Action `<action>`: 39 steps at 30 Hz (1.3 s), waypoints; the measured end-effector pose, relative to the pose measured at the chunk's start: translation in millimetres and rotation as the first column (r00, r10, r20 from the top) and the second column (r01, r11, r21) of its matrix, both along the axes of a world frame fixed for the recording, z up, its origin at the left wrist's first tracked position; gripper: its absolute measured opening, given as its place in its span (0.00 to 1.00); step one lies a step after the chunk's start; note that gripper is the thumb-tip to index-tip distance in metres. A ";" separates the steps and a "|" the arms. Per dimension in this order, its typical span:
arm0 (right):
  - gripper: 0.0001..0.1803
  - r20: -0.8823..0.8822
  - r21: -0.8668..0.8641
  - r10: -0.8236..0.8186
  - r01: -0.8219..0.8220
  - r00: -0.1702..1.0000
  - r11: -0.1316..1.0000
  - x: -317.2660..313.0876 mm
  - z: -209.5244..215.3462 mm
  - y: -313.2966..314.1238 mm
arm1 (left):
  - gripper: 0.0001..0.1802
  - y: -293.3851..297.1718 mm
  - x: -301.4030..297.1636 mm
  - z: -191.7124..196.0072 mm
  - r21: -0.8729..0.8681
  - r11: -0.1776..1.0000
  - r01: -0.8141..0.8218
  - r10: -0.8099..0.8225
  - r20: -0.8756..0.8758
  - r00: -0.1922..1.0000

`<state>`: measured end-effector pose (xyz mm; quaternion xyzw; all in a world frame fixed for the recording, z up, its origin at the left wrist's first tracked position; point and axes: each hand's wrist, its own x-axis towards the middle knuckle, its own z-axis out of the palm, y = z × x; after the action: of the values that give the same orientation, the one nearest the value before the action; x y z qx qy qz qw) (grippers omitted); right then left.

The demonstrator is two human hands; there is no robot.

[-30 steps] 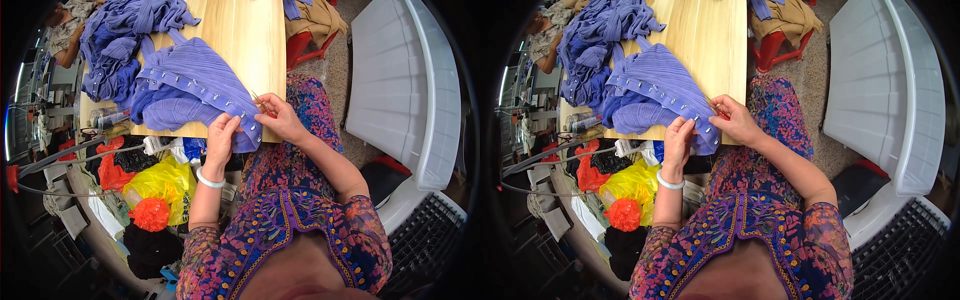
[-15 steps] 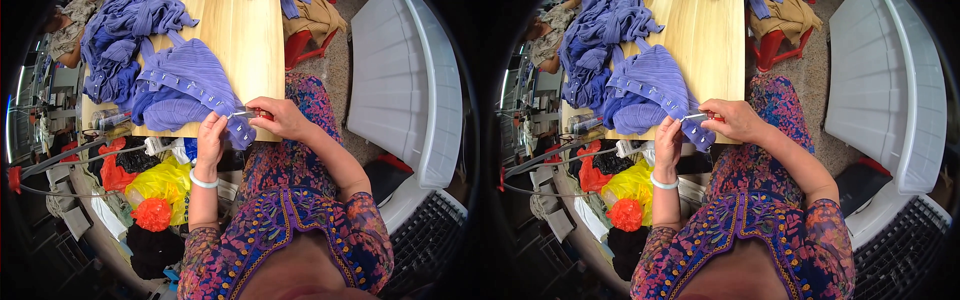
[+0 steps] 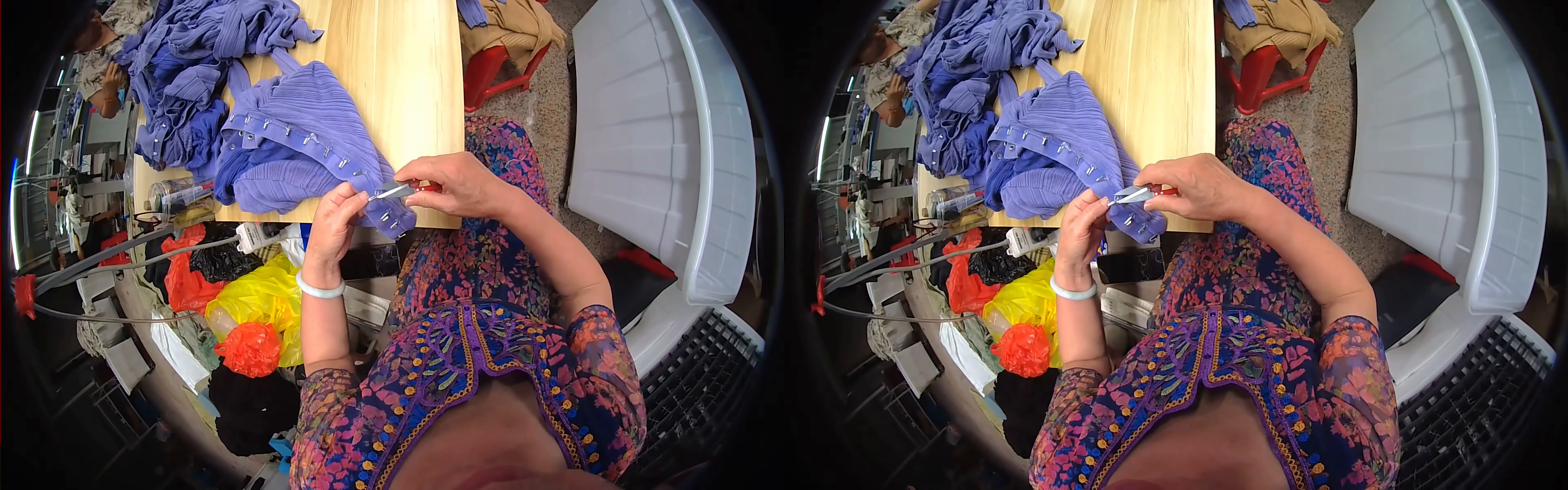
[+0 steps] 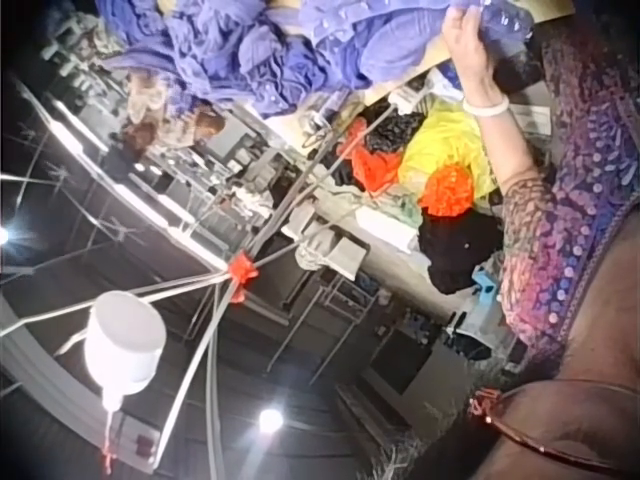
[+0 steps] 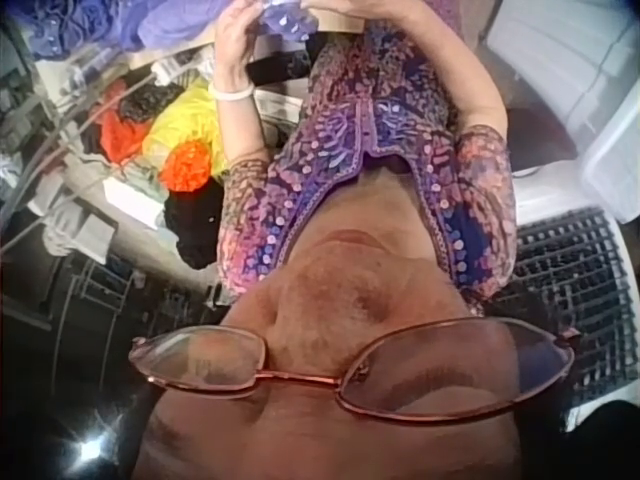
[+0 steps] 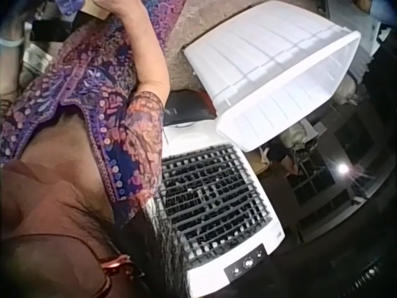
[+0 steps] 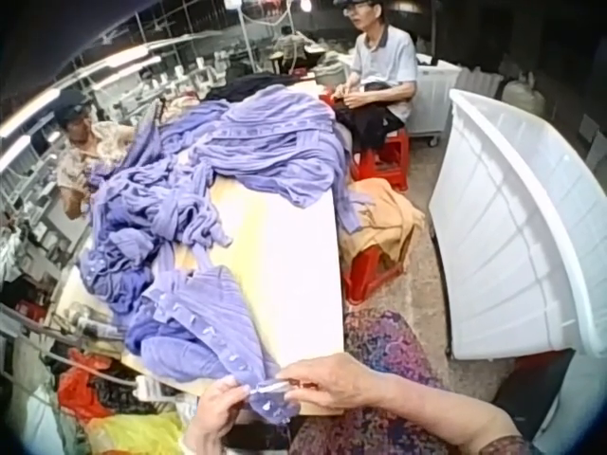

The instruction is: Trim excess threads from purple fabric items using thread snips on a workbench.

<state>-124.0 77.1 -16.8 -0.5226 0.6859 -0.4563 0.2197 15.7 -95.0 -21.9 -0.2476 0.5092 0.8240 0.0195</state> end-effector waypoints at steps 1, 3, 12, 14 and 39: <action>0.15 0.003 0.021 0.014 -0.014 1.000 1.000 -0.6 0.1 -0.3 | 0.05 -0.4 -0.2 -0.4 0.000 1.000 0.001 -0.001 0.001 1.000; 0.15 0.012 0.017 0.029 -0.030 0.999 0.999 -1.5 -1.7 -2.2 | 0.02 -1.1 0.0 -0.9 0.003 1.000 0.001 -0.001 0.024 1.000; 0.17 0.048 0.042 0.130 -0.132 0.990 0.990 -7.0 -0.2 -7.9 | 0.07 -8.9 2.8 -7.7 0.026 0.999 0.039 -0.040 0.060 0.997; 0.17 0.040 0.046 0.128 -0.130 0.991 0.990 -7.6 -1.6 -8.5 | 0.06 -7.9 1.9 -5.2 0.029 0.999 0.042 -0.043 0.063 0.997; 0.22 0.399 -0.043 -0.237 0.276 0.886 0.960 19.3 -9.7 -24.7 | 0.05 11.4 -4.0 -16.5 -0.622 0.783 -0.033 -0.057 -0.125 0.991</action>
<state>-104.8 52.4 -26.5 -0.3362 0.6681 -0.6092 0.2635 11.8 -83.6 -38.4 -0.1800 0.7540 0.6249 -0.0930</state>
